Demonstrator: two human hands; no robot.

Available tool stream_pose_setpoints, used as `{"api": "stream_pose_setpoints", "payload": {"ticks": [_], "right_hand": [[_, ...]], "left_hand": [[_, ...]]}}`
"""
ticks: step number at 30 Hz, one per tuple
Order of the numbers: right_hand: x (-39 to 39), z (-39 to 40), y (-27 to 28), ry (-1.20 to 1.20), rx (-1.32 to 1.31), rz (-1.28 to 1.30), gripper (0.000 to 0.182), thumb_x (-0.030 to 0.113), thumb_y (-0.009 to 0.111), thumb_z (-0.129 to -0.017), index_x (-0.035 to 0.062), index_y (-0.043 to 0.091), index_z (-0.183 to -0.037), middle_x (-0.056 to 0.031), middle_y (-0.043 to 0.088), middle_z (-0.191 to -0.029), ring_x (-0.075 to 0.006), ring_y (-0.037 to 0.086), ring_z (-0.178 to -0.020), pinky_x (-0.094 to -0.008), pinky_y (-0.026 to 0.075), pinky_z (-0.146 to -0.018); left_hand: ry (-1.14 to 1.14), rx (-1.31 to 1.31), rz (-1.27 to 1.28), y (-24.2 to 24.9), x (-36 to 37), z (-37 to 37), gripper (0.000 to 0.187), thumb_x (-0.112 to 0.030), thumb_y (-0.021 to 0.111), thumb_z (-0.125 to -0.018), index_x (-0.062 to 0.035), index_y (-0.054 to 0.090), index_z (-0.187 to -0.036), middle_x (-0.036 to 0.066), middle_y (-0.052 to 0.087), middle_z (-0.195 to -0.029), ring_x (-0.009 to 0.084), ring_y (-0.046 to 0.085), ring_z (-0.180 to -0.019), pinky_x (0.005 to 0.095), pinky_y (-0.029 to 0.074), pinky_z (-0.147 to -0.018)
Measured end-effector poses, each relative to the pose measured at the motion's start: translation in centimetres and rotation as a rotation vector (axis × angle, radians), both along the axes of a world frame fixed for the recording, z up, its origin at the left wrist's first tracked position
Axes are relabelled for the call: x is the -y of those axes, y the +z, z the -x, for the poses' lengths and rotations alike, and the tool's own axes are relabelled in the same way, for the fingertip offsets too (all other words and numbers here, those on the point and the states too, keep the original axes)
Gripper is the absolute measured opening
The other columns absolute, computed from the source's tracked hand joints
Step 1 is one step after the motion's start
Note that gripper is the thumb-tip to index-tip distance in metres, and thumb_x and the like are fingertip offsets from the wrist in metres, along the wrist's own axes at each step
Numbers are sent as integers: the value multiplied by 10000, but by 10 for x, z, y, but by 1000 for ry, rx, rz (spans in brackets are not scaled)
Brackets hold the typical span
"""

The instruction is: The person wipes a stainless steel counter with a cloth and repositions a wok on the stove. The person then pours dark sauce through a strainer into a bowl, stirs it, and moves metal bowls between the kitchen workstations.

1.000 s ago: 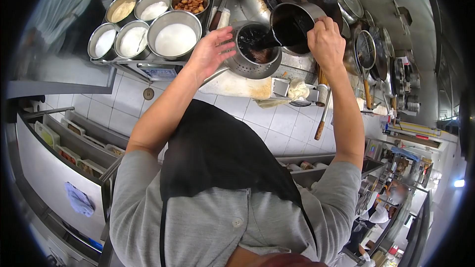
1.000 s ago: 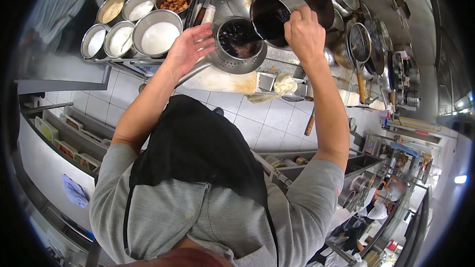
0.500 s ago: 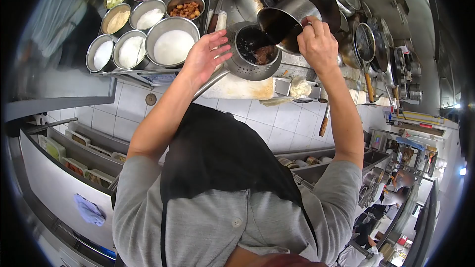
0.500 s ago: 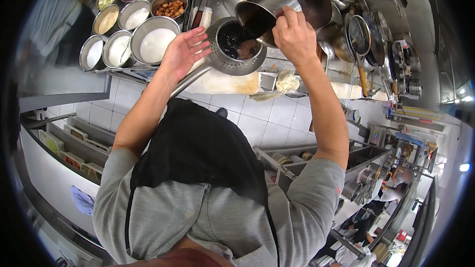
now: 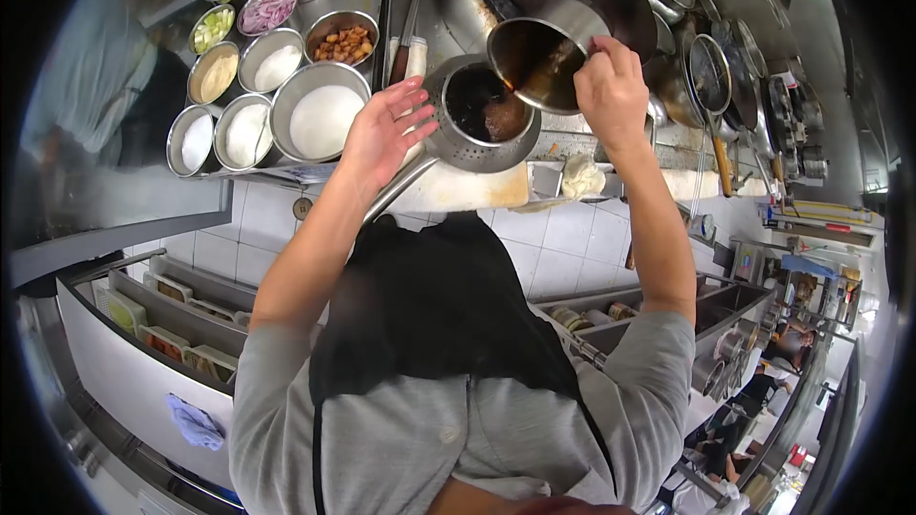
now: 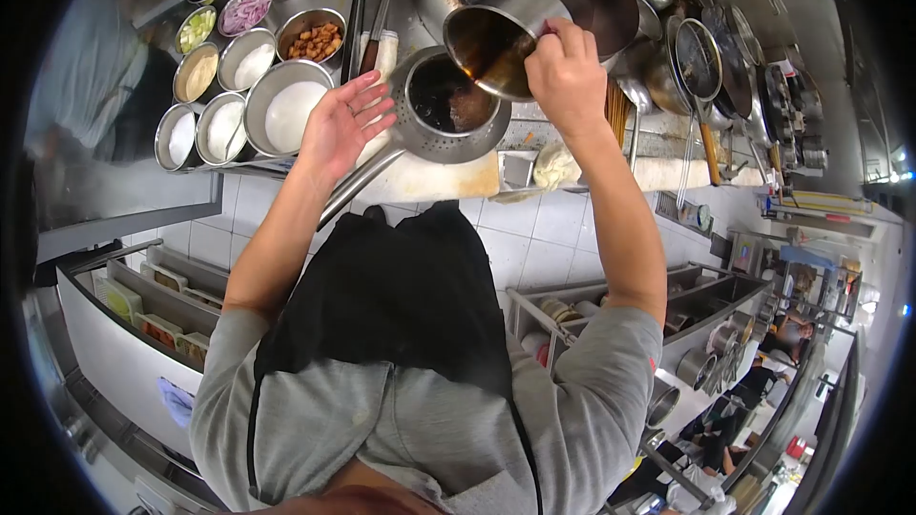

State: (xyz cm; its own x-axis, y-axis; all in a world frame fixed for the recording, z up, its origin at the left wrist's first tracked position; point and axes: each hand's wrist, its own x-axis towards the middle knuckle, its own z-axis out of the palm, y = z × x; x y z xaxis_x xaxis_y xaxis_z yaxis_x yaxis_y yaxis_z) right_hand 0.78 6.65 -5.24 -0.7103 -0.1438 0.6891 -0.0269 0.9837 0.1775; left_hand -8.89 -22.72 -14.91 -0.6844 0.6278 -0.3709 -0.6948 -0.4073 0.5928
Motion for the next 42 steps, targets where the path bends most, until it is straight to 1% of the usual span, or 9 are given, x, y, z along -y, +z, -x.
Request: {"api": "stream_pose_setpoints", "payload": {"ticks": [4,9,13,16,23,29,33,36,42], "right_hand": [[-40,11,5,-92,47,460,132,96,648,-792,-3,573,-748,-170,660,-901,-382,621,-774,-465,526,-714],[-123,24,-1,-148,292,997,197,70,658,-802,23,539,-652,-63,478,-532,-113,475,-502,-351,374,-485],[-163,40,22,-49,444,1710,242,78,658,-888,105,570,-664,12,569,-641,-99,530,-535,-302,550,-543],[-202,70,42,-59,392,1863,193,77,659,-895,86,586,-716,10,552,-662,-112,548,-547,-362,622,-609],[-340,234,46,160,76,1818,106,39,604,-961,-56,605,-1006,-147,673,-932,-232,684,-778,-365,642,-659],[-351,391,26,112,-265,2043,119,8,584,-929,-65,587,-1023,-162,663,-870,-255,673,-613,-351,602,-467],[-334,435,19,-61,-218,2026,173,-61,555,-839,-95,567,-1009,-213,637,-928,-309,677,-651,-386,564,-413],[-318,450,16,-43,-229,1966,277,-62,620,-892,-140,571,-1154,-237,613,-1107,-316,685,-769,-385,676,-563],[-324,475,-5,-86,-308,2049,236,-104,616,-879,-143,560,-1105,-247,622,-1060,-356,689,-791,-427,663,-566]], "left_hand": [[62,-24,-2,-1,-11,1,556,-342,485,-981,7,489,-1414,192,517,-1366,336,508,-1267,497,421,-1113],[184,-15,-4,6,-28,1,589,-338,477,-978,20,451,-1446,211,523,-1387,349,518,-1270,503,407,-1126],[265,-11,-12,3,-37,-3,592,-338,484,-980,4,439,-1461,216,515,-1408,343,529,-1265,492,417,-1117],[329,-14,-3,8,-36,-10,580,-348,507,-981,-8,464,-1449,194,538,-1383,323,545,-1244,487,436,-1088],[510,-37,91,15,-22,-35,568,-338,540,-976,-38,470,-1452,165,580,-1347,308,578,-1211,477,443,-1074],[625,-36,239,17,-15,-61,627,-381,594,-937,-64,466,-1462,151,548,-1375,299,526,-1252,469,405,-1079],[698,-35,311,13,-4,-80,675,-406,635,-908,-67,462,-1465,152,505,-1415,315,490,-1282,465,400,-1076],[753,-6,368,14,-1,-89,718,-425,669,-886,-75,452,-1474,145,495,-1417,316,495,-1269,462,409,-1068],[756,-21,411,18,-1,-92,767,-436,712,-854,-79,441,-1477,138,505,-1396,298,505,-1253,455,420,-1052]]}}
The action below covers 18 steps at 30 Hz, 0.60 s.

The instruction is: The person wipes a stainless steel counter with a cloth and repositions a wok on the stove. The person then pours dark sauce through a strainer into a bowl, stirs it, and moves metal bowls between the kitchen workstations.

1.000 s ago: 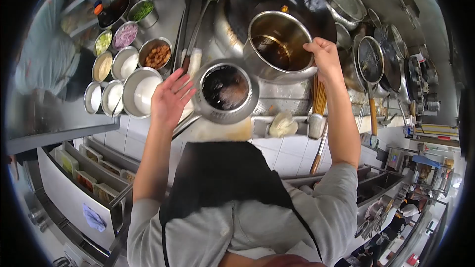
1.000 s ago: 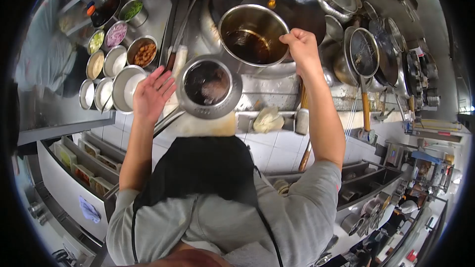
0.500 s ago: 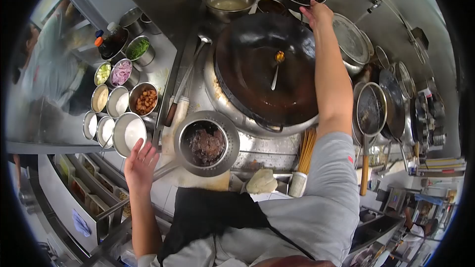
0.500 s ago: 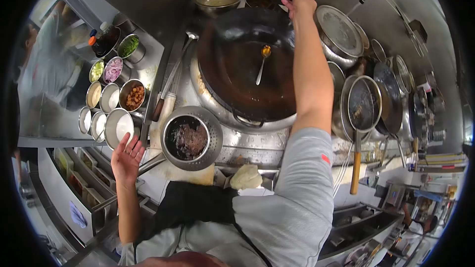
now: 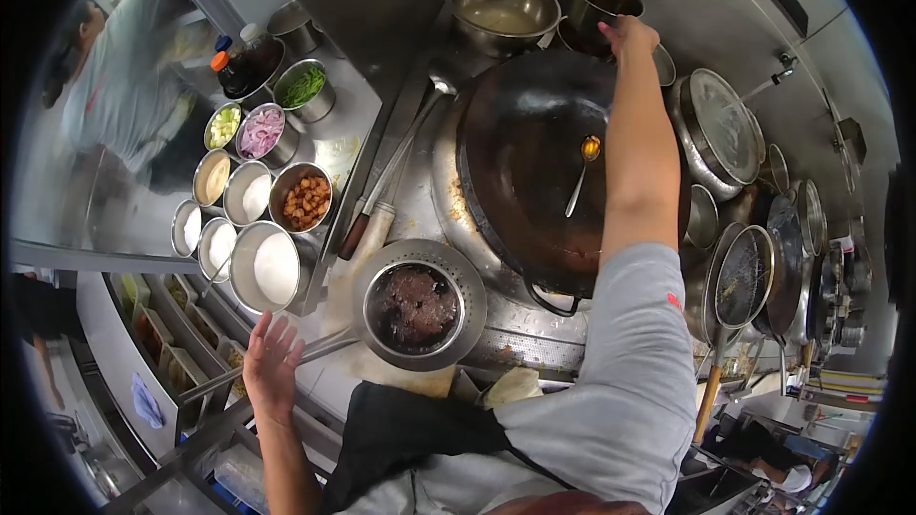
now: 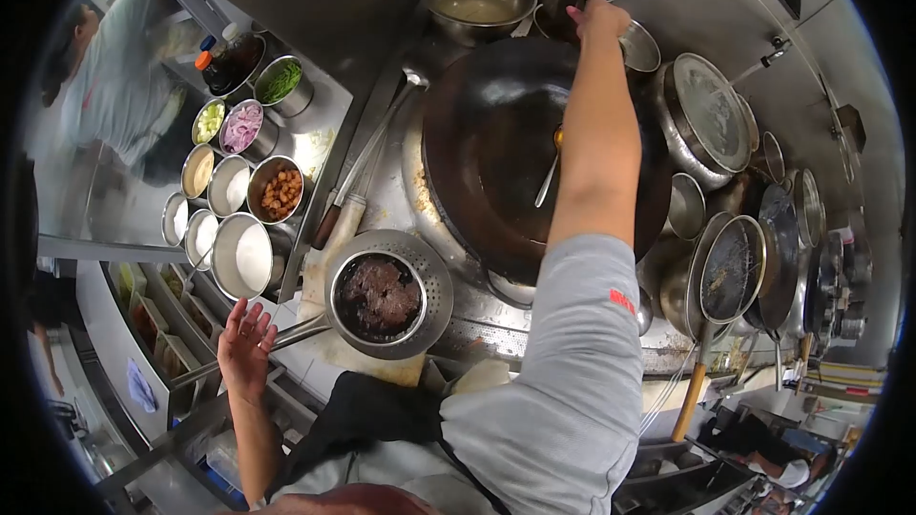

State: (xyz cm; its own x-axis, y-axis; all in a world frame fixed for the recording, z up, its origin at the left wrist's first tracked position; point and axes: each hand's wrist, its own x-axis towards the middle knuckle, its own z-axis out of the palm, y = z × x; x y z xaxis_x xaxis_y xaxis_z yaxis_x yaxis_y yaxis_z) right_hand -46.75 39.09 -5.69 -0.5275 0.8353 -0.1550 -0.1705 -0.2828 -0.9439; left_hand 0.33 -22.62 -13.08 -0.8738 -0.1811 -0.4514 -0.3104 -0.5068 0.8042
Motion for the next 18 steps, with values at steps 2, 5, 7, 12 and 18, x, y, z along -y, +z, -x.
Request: {"api": "stream_pose_setpoints", "payload": {"ticks": [2,5,7,12,18], "right_hand": [[6,-32,17,42,65,-111,209,-99,612,-890,-135,550,-1086,-243,630,-1030,-358,692,-790,-428,651,-549],[-5,-81,22,248,-139,-227,203,-31,631,-916,-64,541,-1095,-203,654,-993,-318,707,-775,-397,636,-603],[1,-133,37,351,-162,-288,212,27,654,-927,-38,552,-1101,-182,666,-999,-289,712,-770,-371,624,-625],[64,-289,72,480,5,-495,261,161,680,-953,-17,617,-1133,-133,697,-1025,-206,698,-786,-312,581,-661],[171,-437,47,656,294,-514,248,172,682,-951,-9,675,-1122,-78,715,-947,-115,652,-721,-245,541,-630]], "left_hand": [[-27,-25,5,1,-3,5,773,-430,722,-848,-76,441,-1475,137,503,-1397,292,510,-1248,449,421,-1050],[-83,-39,28,-1,-8,20,707,-400,663,-907,-47,435,-1476,151,566,-1350,270,563,-1213,428,470,-1028],[-120,-8,49,0,-16,31,709,-402,650,-925,-24,424,-1480,168,580,-1353,261,581,-1212,416,494,-1020],[-420,-101,-10,-7,-26,53,692,-419,607,-939,-25,430,-1480,165,577,-1363,279,559,-1246,436,439,-1073],[-633,-106,-46,-21,-38,84,631,-396,543,-966,-37,443,-1474,129,529,-1424,248,502,-1291,424,386,-1100]]}}
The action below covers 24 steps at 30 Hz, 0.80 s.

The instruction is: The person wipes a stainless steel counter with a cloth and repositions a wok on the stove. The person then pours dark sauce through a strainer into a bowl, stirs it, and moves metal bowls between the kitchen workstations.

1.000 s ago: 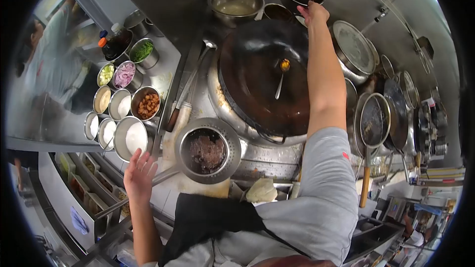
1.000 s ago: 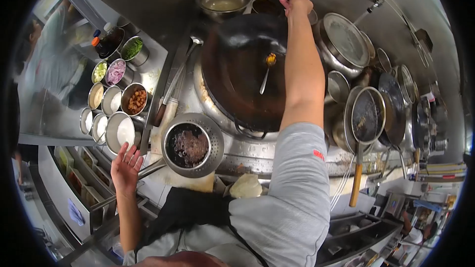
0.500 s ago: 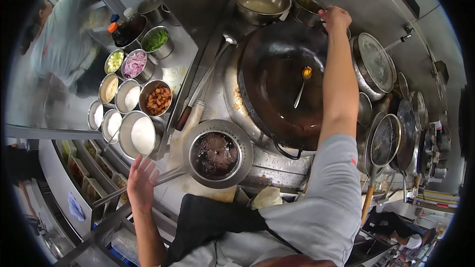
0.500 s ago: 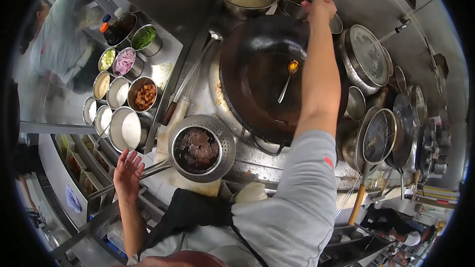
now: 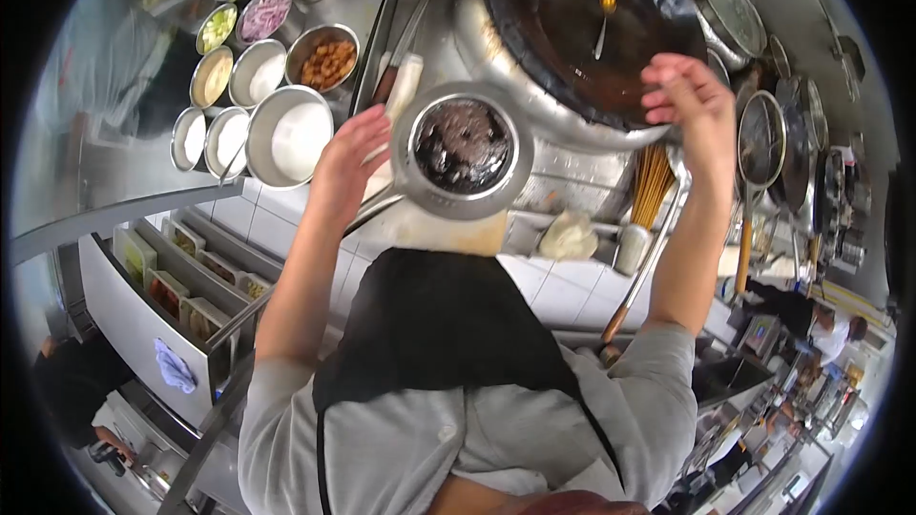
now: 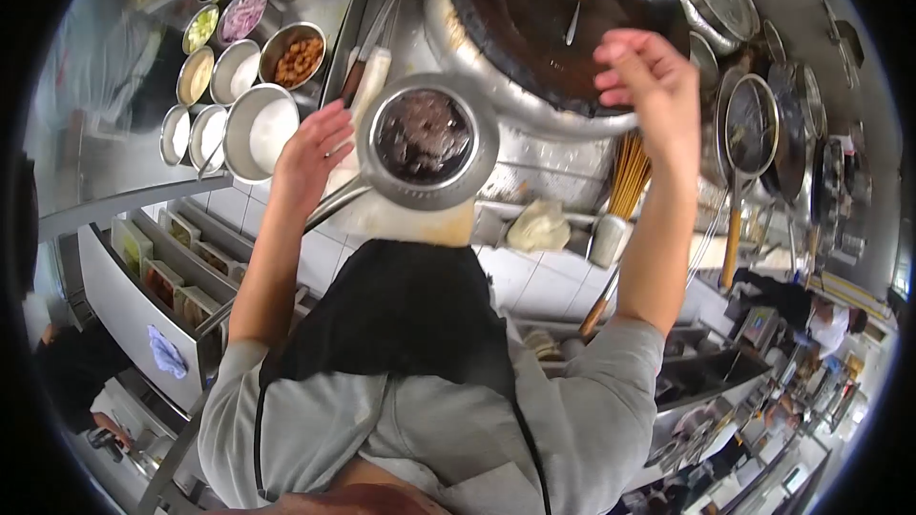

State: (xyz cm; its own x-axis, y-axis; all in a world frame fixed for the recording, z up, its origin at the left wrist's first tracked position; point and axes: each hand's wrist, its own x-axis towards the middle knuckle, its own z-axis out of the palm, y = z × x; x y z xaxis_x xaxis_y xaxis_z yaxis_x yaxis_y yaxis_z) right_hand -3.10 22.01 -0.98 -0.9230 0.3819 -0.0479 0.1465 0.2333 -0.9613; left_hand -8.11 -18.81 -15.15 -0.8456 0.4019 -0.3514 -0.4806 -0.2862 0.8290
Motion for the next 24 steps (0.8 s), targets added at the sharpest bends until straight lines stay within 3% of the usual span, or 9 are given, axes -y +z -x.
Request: {"api": "stream_pose_setpoints", "payload": {"ticks": [4,8,11,15,24], "right_hand": [[63,-49,-62,51,238,-24,208,163,661,-951,-32,708,-1005,-74,699,-846,-120,652,-663,-264,542,-576],[106,-61,-124,-52,387,-59,306,170,668,-929,-91,701,-1084,-131,715,-851,-160,682,-651,-291,558,-574],[126,-65,-169,-163,333,242,278,87,673,-901,-94,635,-1109,-135,699,-886,-197,674,-646,-325,590,-588],[149,-64,-177,-274,271,514,253,-26,666,-857,-42,569,-1090,-129,663,-880,-227,663,-649,-371,616,-590],[170,-59,-189,-462,127,428,198,-119,650,-762,-54,579,-935,-126,609,-775,-208,618,-583,-371,583,-449]], "left_hand": [[-45,42,51,-17,-12,13,611,-431,545,-961,-71,487,-1450,113,510,-1424,241,465,-1307,433,365,-1103],[-127,132,49,-28,-24,24,614,-464,591,-913,-97,537,-1403,101,530,-1378,235,449,-1287,435,353,-1068],[-208,111,45,-35,-30,30,590,-478,632,-861,-112,587,-1322,77,554,-1315,227,472,-1188,404,347,-1000],[-252,74,95,-32,-30,37,549,-481,629,-853,-140,603,-1283,48,560,-1237,209,477,-1141,404,358,-966],[-230,36,112,-16,-33,29,517,-482,614,-867,-157,633,-1269,48,527,-1184,198,455,-1039,381,406,-875]]}}
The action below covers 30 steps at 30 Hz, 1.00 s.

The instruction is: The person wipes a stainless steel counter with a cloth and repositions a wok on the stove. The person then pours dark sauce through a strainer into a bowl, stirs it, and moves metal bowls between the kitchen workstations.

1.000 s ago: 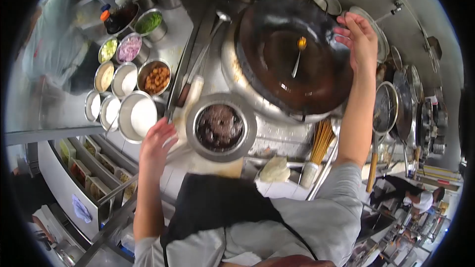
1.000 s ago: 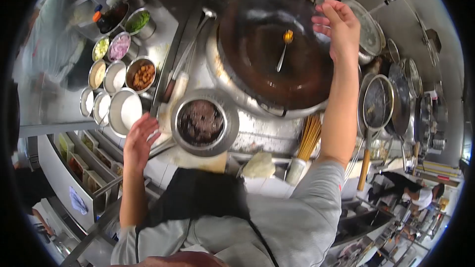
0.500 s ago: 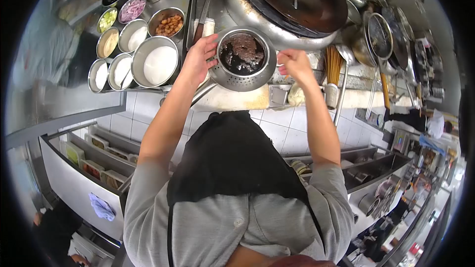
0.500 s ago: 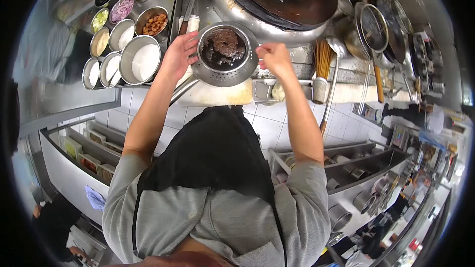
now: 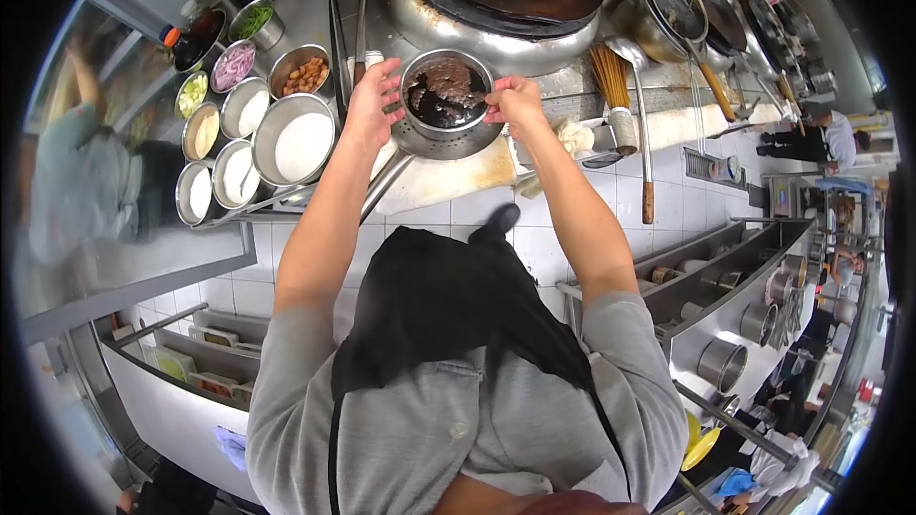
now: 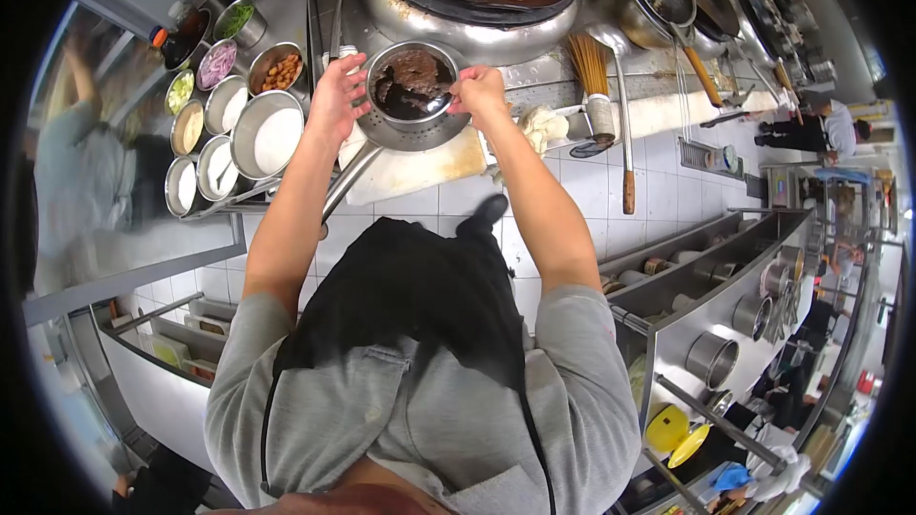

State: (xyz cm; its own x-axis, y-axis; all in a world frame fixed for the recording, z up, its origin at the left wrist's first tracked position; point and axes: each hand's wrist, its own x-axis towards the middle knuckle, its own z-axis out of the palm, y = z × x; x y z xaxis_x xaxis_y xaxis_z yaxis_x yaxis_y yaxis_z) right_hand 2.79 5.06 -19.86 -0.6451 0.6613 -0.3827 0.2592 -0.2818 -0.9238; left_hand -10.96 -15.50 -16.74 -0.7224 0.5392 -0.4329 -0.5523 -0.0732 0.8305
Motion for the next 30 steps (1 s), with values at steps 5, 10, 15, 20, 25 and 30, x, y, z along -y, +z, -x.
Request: {"api": "stream_pose_setpoints", "payload": {"ticks": [5,10,15,20,25,30], "right_hand": [[-3,-27,30,-65,-136,38,195,-107,664,-754,-62,578,-924,-120,603,-763,-196,599,-561,-374,596,-467],[-25,-83,82,-93,-264,76,196,-101,673,-755,-50,584,-922,-110,609,-762,-185,604,-562,-379,613,-484],[-52,-165,126,-252,-398,93,196,-108,681,-760,-51,575,-915,-105,609,-732,-184,612,-527,-371,603,-450],[-82,-272,152,-447,-479,32,188,-118,678,-767,-74,567,-912,-117,610,-748,-182,617,-530,-332,588,-422],[-110,-393,157,-663,-472,-67,186,-127,658,-763,-96,573,-925,-119,615,-770,-177,617,-539,-315,586,-423],[-131,-504,148,-895,-416,-171,208,-124,651,-751,-107,582,-946,-128,623,-776,-172,616,-546,-309,579,-422]], "left_hand": [[-38,-78,-21,43,-6,-16,545,-519,603,-884,-145,648,-1277,-4,587,-1020,166,481,-959,384,411,-855],[-154,-158,-79,101,-28,-52,627,-564,530,-906,-100,626,-1317,31,621,-1069,170,509,-973,380,420,-877],[-348,-162,-230,143,-73,-107,657,-544,482,-942,-62,573,-1379,68,656,-1086,174,570,-968,359,480,-835],[-558,-120,-316,160,-143,-183,705,-563,467,-947,-36,531,-1409,103,651,-1152,183,575,-995,350,483,-847],[-760,-55,-313,158,-231,-279,702,-570,464,-938,-34,554,-1383,93,624,-1160,182,551,-1005,349,460,-858],[-951,-31,-298,145,-311,-382,696,-577,470,-934,-44,569,-1371,80,625,-1123,177,551,-987,348,460,-837]]}}
